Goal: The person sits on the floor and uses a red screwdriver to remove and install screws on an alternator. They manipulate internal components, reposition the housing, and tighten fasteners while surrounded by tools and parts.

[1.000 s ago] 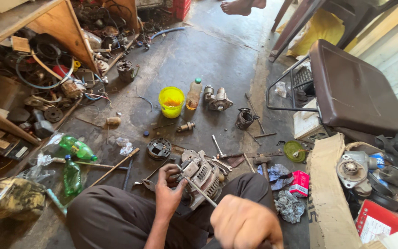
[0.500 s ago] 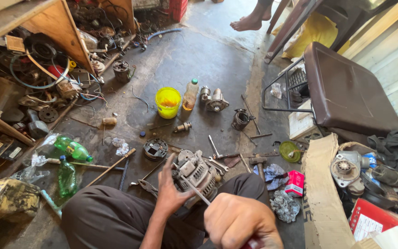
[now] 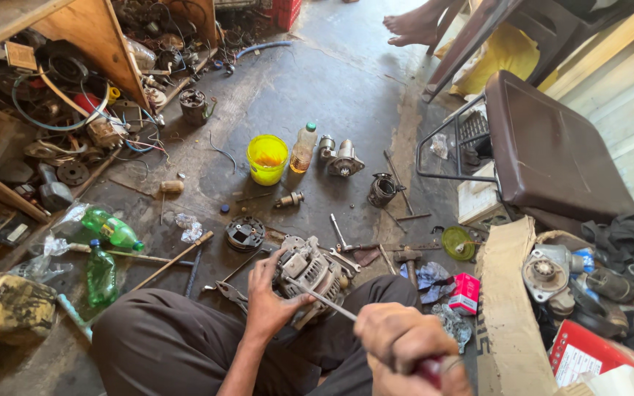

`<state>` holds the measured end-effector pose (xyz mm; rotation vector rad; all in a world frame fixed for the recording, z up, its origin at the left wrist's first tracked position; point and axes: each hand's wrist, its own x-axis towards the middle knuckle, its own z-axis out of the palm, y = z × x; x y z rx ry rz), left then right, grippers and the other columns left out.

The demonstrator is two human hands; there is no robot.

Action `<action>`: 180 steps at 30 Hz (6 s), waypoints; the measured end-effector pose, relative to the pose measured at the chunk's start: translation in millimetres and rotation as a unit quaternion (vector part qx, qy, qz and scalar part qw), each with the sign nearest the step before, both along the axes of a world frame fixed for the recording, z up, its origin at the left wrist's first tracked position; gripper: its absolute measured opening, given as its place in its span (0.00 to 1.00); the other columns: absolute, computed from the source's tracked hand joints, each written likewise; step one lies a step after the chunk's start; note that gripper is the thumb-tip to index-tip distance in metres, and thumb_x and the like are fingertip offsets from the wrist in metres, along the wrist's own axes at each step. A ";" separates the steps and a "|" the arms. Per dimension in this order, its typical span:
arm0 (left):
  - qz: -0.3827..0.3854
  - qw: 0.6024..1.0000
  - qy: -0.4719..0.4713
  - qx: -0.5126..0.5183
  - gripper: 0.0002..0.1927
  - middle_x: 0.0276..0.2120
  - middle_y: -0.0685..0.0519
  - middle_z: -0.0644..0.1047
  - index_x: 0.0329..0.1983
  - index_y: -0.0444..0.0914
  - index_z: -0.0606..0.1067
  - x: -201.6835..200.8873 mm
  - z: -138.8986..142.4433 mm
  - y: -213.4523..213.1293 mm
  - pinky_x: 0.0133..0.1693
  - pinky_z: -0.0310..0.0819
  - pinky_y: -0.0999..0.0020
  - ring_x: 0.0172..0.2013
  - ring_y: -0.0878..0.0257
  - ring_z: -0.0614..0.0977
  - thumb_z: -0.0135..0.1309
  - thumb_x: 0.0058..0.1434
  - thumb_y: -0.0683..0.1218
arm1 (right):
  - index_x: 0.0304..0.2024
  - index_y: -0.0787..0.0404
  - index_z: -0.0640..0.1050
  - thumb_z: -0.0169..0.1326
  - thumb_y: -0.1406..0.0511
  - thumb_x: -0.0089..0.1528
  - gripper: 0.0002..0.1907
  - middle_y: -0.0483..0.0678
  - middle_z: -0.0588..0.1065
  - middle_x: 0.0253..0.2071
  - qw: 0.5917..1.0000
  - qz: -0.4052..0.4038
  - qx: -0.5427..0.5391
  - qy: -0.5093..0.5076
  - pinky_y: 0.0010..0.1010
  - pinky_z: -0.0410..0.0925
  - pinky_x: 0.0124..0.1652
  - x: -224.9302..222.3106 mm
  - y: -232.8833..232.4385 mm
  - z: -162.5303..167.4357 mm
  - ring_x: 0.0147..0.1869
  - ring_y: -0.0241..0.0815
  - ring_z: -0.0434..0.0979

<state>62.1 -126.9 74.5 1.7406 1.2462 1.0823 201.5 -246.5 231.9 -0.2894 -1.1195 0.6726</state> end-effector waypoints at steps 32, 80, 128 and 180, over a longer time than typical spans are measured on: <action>-0.002 0.994 -0.104 -0.012 0.38 0.46 0.42 0.79 0.52 0.34 0.73 29.6 -21.3 10.3 0.51 0.74 0.57 0.49 0.47 0.82 0.74 0.43 0.56 | 0.19 0.61 0.58 0.43 0.72 0.66 0.20 0.54 0.65 0.18 0.924 0.269 0.212 -0.169 0.44 0.63 0.20 39.8 26.7 -0.9 0.17 0.50 0.66; 0.110 0.981 -0.007 0.158 0.13 0.48 0.55 0.77 0.41 0.48 0.80 47.4 14.0 0.6 0.56 0.61 0.56 0.53 0.52 0.73 0.65 0.52 0.47 | 0.47 0.59 0.71 0.52 0.49 0.69 0.20 0.63 0.70 0.38 0.849 -0.472 -0.015 -0.238 0.45 0.78 0.37 9.9 3.7 46.7 0.38 0.54 0.80; -0.068 0.972 -0.142 0.176 0.17 0.43 0.47 0.81 0.54 0.37 0.79 26.7 52.5 -3.1 0.46 0.78 0.68 0.41 0.56 0.85 0.56 0.63 0.31 | 0.43 0.65 0.75 0.62 0.61 0.59 0.16 0.56 0.73 0.40 0.934 -0.319 0.143 -0.077 0.32 0.71 0.42 50.5 -67.4 58.7 0.40 0.42 0.75; -0.050 0.985 -0.013 0.165 0.14 0.46 0.48 0.80 0.44 0.39 0.79 23.1 36.1 17.2 0.54 0.68 0.55 0.49 0.49 0.78 0.63 0.54 0.44 | 0.67 0.50 0.66 0.53 0.56 0.72 0.23 0.52 0.73 0.48 0.973 -0.195 0.007 -0.119 0.39 0.71 0.57 -18.3 46.3 34.5 0.51 0.44 0.74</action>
